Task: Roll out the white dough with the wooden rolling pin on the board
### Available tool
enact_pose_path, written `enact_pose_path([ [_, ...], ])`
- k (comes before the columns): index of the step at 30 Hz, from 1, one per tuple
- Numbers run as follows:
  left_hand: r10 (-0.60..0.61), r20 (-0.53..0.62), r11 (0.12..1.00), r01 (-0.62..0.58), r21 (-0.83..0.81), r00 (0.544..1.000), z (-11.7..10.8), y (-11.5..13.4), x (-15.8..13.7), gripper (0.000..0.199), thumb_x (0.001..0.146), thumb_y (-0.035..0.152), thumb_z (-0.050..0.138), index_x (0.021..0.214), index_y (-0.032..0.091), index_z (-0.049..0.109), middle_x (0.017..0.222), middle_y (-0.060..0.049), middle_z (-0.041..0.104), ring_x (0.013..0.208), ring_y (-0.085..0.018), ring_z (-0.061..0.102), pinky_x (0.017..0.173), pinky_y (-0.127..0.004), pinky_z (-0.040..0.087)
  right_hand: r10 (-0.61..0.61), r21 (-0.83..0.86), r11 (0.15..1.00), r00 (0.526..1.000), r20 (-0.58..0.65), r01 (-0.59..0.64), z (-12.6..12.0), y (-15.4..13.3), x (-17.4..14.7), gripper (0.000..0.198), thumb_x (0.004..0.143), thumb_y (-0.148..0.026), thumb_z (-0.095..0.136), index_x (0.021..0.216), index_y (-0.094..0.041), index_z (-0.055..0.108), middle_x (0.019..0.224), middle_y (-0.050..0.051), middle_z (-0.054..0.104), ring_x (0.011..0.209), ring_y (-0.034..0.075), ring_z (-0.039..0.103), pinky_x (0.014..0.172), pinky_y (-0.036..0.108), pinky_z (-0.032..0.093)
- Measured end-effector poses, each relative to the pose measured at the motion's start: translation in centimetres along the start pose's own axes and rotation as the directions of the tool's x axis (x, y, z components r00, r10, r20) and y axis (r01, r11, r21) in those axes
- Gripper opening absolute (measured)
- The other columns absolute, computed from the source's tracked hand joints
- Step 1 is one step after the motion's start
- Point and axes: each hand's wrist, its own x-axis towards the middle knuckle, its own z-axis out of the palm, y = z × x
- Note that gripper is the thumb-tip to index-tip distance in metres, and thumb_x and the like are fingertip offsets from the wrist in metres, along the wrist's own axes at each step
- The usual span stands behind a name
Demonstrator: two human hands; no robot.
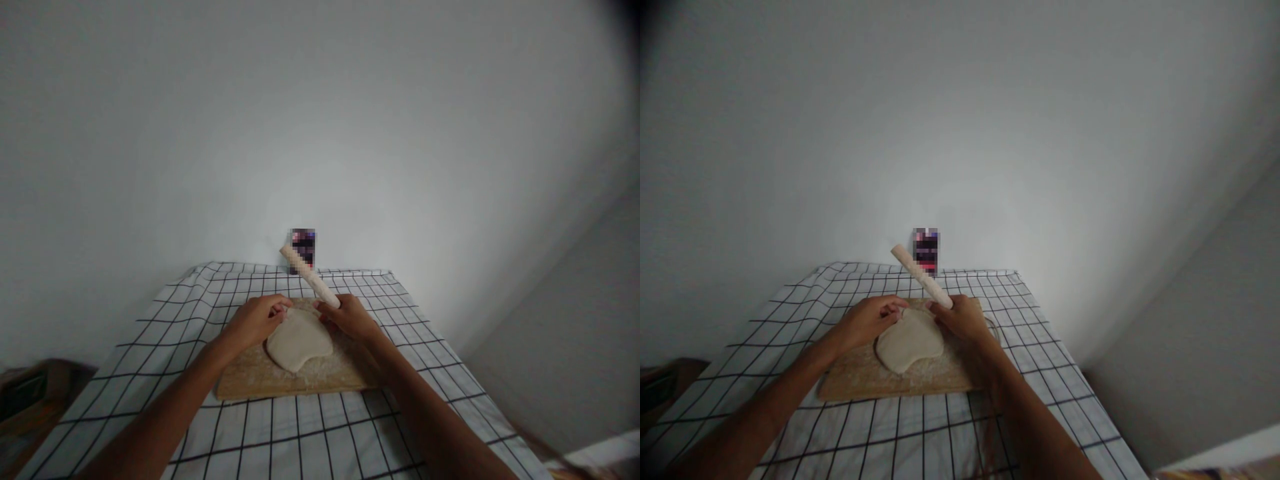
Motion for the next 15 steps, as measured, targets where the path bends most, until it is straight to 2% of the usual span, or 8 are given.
enact_pose_path([
  [3,0.025,0.013,0.999,-0.025,0.022,1.000,-0.3,0.7,-0.1,0.034,0.091,0.031,0.055,0.119,0.023,0.072,0.108,-0.005,0.079,0.100,-0.021,0.072,0.090,-0.033,0.056,0.027,0.030,0.999,1.000,0.001,-0.027,0.1,-0.1,-0.1,0.051,0.092,-0.061,0.062,0.077,-0.014,0.075,0.064,0.007,0.070,0.056,0.014,0.062,0.051,0.023,0.039],
  [5,0.123,0.084,0.991,-0.127,0.045,0.989,-0.8,1.4,-0.4,0.038,0.089,0.032,0.061,0.124,0.024,0.071,0.125,-0.006,0.075,0.117,-0.023,0.068,0.104,-0.036,0.051,0.041,0.048,0.998,0.999,0.002,-0.041,0.0,-0.3,-0.2,0.050,0.092,-0.060,0.063,0.078,-0.014,0.074,0.065,0.007,0.071,0.056,0.015,0.063,0.052,0.023,0.040],
  [6,0.181,0.154,0.981,-0.189,0.042,0.971,-1.1,1.7,-0.7,0.043,0.087,0.035,0.066,0.129,0.027,0.069,0.137,-0.005,0.070,0.128,-0.024,0.062,0.112,-0.038,0.046,0.048,0.053,0.997,0.999,0.001,-0.048,0.0,-0.3,-0.2,0.049,0.092,-0.060,0.063,0.078,-0.014,0.074,0.065,0.007,0.072,0.056,0.015,0.063,0.052,0.023,0.040],
  [8,0.257,0.335,0.961,-0.278,0.014,0.906,-1.7,2.0,-1.3,0.063,0.081,0.046,0.077,0.140,0.034,0.062,0.158,-0.002,0.053,0.147,-0.027,0.045,0.123,-0.042,0.035,0.060,0.055,0.997,0.998,0.002,-0.060,-0.1,-0.5,-0.3,0.048,0.092,-0.060,0.063,0.079,-0.015,0.074,0.067,0.008,0.072,0.057,0.015,0.064,0.052,0.023,0.041],
  [10,0.251,0.465,0.958,-0.288,0.007,0.849,-2.1,2.1,-1.8,0.081,0.074,0.057,0.081,0.148,0.042,0.053,0.167,0.001,0.038,0.156,-0.030,0.030,0.127,-0.046,0.027,0.063,0.062,0.996,0.998,0.004,-0.063,-0.1,-0.6,-0.3,0.047,0.092,-0.059,0.063,0.079,-0.015,0.074,0.067,0.008,0.073,0.057,0.015,0.064,0.052,0.022,0.041],
  [12,0.222,0.501,0.960,-0.276,0.036,0.837,-2.4,1.9,-2.1,0.085,0.072,0.061,0.082,0.149,0.047,0.049,0.169,0.003,0.033,0.159,-0.031,0.024,0.128,-0.050,0.025,0.053,0.081,0.995,0.999,0.010,-0.054,-0.1,-0.6,-0.3,0.047,0.092,-0.059,0.063,0.079,-0.015,0.074,0.067,0.007,0.073,0.057,0.015,0.064,0.051,0.022,0.041],
  [15,0.223,0.458,0.960,-0.275,0.050,0.860,-2.1,2.0,-2.0,0.085,0.073,0.062,0.081,0.150,0.045,0.049,0.169,0.001,0.034,0.157,-0.031,0.027,0.128,-0.051,0.026,0.045,0.093,0.995,0.999,-0.004,-0.044,-0.1,-0.5,-0.2,0.047,0.091,-0.059,0.063,0.079,-0.015,0.074,0.064,0.006,0.071,0.054,0.015,0.062,0.050,0.023,0.039],
])
